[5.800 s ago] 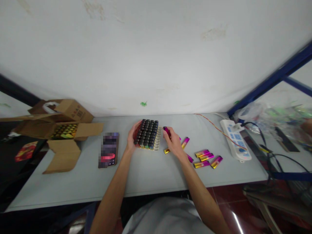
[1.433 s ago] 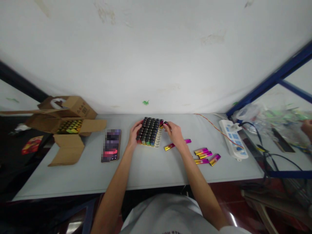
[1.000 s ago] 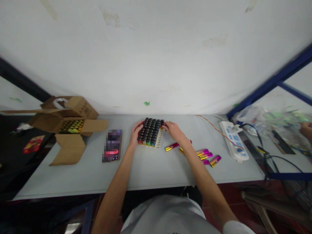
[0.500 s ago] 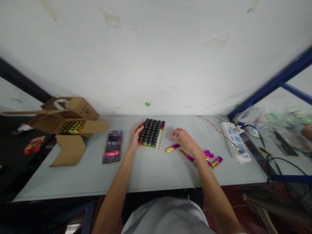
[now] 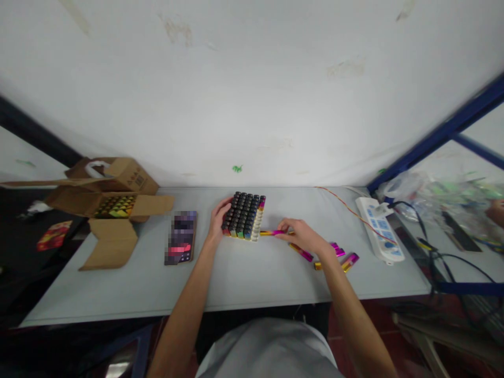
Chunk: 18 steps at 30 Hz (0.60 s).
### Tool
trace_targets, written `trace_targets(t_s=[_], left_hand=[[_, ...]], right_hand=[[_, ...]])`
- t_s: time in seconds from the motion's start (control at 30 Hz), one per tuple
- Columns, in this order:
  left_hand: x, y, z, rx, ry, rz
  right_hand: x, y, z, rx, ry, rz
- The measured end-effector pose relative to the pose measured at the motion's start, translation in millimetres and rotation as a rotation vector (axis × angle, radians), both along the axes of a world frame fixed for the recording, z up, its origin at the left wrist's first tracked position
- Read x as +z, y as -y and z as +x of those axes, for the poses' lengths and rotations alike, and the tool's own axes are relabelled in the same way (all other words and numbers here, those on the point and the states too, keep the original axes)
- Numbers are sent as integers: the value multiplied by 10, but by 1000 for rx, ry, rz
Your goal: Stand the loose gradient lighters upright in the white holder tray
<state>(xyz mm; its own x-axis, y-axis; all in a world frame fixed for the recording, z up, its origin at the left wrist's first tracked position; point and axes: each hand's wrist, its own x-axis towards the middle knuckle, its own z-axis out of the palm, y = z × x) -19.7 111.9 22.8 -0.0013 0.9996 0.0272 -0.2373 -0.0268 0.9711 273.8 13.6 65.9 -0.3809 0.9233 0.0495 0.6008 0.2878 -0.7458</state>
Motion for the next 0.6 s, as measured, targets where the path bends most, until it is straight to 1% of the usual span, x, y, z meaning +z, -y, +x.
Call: trace_targets(t_s=[0.1, 0.2, 0.3, 0.4, 0.47, 0.53, 0.6], left_hand=[[13, 3, 1, 2, -3, -4], [15, 0, 3, -1, -3, -3], [25, 0, 13, 3, -1, -5], [38, 3, 21, 4, 4, -23], [37, 2, 20, -1, 6, -30], [28, -1, 15, -5, 2, -25], [18, -5, 9, -3, -6, -17]], right_hand=[[37, 31, -60, -83, -192, -23], [18, 39, -149, -177, -388, -66], [-12, 11, -258, -269, -640, -104], [-39, -31, -361, -304, -891, -139], [-63, -54, -421, -275, -972, -213], [-96, -69, -480, -265, -987, -284], [-128, -74, -540, -291, -975, -326]])
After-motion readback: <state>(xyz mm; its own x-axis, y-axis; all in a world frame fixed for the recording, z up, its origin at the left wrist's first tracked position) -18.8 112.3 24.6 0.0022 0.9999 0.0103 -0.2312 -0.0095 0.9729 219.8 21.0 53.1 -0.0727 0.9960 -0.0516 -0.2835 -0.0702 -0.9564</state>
